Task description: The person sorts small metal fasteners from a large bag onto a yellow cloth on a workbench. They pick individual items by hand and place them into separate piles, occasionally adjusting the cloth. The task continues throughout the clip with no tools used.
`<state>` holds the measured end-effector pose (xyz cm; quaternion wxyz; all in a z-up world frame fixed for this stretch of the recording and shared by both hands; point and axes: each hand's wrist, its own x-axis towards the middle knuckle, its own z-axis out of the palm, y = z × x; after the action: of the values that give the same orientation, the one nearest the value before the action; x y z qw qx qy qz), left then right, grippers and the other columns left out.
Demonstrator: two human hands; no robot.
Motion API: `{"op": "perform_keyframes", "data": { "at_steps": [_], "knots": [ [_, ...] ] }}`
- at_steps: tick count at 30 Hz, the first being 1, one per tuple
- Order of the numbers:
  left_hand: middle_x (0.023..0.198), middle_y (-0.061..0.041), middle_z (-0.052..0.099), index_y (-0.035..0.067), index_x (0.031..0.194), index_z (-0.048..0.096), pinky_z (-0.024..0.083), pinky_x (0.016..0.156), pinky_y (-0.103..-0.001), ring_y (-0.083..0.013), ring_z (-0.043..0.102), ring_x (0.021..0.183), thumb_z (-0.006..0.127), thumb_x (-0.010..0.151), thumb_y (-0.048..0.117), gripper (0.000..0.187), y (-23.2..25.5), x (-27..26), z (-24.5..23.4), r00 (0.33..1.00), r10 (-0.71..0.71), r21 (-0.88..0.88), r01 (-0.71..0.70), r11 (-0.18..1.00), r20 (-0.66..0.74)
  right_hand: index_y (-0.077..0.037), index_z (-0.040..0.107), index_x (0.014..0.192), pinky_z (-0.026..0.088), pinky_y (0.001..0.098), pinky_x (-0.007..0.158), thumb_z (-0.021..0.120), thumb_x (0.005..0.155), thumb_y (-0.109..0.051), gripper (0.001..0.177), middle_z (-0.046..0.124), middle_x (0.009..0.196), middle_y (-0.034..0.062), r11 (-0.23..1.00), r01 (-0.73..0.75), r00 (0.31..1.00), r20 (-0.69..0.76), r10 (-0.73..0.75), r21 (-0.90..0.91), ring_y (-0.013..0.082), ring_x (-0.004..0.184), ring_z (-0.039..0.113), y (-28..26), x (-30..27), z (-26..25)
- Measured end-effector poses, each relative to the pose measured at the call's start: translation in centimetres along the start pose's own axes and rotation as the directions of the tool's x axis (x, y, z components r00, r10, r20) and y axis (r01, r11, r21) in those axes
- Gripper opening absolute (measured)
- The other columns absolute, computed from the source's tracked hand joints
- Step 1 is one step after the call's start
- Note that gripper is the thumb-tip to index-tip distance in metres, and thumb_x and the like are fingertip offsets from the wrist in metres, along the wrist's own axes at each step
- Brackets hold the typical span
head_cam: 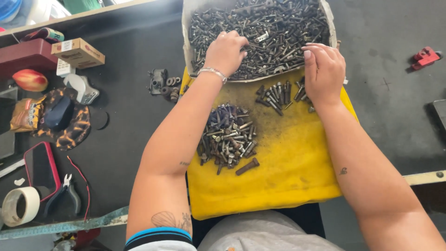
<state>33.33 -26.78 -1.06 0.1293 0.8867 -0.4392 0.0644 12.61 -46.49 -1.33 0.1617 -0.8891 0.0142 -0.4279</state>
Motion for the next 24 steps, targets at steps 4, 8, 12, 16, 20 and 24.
{"op": "perform_keyframes", "data": {
  "at_steps": [4, 8, 12, 16, 20, 24],
  "knots": [
    [0.108, -0.009, 0.069, 0.017, 0.116, 0.077, 0.062, 0.076, -0.049, -0.0332, 0.062, 0.103, 0.076, 0.092, 0.025, 0.024, 0.2, 3.3, 1.8, 0.995, 0.095, 0.112, -0.097, 0.989, 0.018, -0.001, 0.078, 0.11, 0.047, 0.0465, 0.092, 0.04, 0.121, -0.028, 0.048, 0.078, 0.113, 0.0138, 1.0, 0.0, 1.0, -0.011, 0.0, -0.003, 0.0333, 0.107, 0.07, 0.2, 0.1, -0.1],
    [0.093, -0.008, 0.067, 0.013, 0.095, 0.075, 0.061, 0.067, -0.047, -0.0324, 0.063, 0.097, 0.081, 0.09, 0.028, 0.017, -0.6, 4.4, 2.3, 0.993, 0.116, 0.29, -0.101, 0.952, -0.036, -0.005, 0.08, 0.108, 0.048, 0.0444, 0.089, 0.04, 0.121, -0.032, 0.05, 0.078, 0.111, 0.0102, 1.0, -0.021, 0.999, -0.026, 0.021, -0.013, 0.0316, 0.103, 0.07, 0.4, -0.1, 0.2],
    [0.093, -0.01, 0.066, 0.013, 0.104, 0.076, 0.061, 0.059, -0.047, -0.0348, 0.06, 0.096, 0.079, 0.091, 0.021, 0.016, -2.5, 4.2, 3.5, 0.992, 0.092, 0.247, -0.067, 0.967, -0.09, -0.007, 0.081, 0.102, 0.048, 0.0432, 0.086, 0.043, 0.119, -0.03, 0.047, 0.079, 0.107, 0.0066, 1.0, -0.022, 0.999, -0.033, 0.022, -0.006, 0.0299, 0.1, 0.07, 0.0, 0.1, 0.1],
    [0.086, -0.005, 0.065, 0.012, 0.091, 0.078, 0.061, 0.06, -0.041, -0.0298, 0.06, 0.091, 0.085, 0.086, 0.025, 0.016, -2.5, 4.1, 3.6, 0.979, 0.169, 0.314, -0.125, 0.941, -0.116, -0.009, 0.08, 0.101, 0.045, 0.0436, 0.091, 0.04, 0.12, -0.034, 0.051, 0.079, 0.108, 0.0047, 0.998, -0.051, 0.999, -0.003, 0.051, -0.028, 0.0287, 0.101, 0.069, 0.3, -0.3, 0.4],
    [0.085, -0.002, 0.063, 0.014, 0.086, 0.076, 0.059, 0.059, -0.039, -0.0277, 0.06, 0.089, 0.084, 0.083, 0.017, 0.009, -2.7, 4.2, 3.7, 0.971, 0.204, 0.393, -0.14, 0.909, -0.127, -0.01, 0.08, 0.101, 0.044, 0.0436, 0.091, 0.04, 0.12, -0.035, 0.051, 0.079, 0.109, 0.0042, 0.998, -0.054, 0.999, 0.003, 0.054, -0.043, 0.029, 0.102, 0.069, 0.3, -0.3, 0.6],
    [0.09, -0.002, 0.065, 0.013, 0.08, 0.076, 0.059, 0.058, -0.038, -0.0269, 0.059, 0.089, 0.087, 0.081, 0.024, 0.016, -3.5, 4.6, 4.2, 0.967, 0.219, 0.4, -0.152, 0.904, -0.129, -0.01, 0.081, 0.101, 0.044, 0.0441, 0.09, 0.04, 0.12, -0.035, 0.052, 0.079, 0.109, 0.0049, 0.997, -0.071, 0.997, 0.015, 0.072, -0.042, 0.0295, 0.104, 0.069, 0.3, -0.2, 0.4]
  ]
}}
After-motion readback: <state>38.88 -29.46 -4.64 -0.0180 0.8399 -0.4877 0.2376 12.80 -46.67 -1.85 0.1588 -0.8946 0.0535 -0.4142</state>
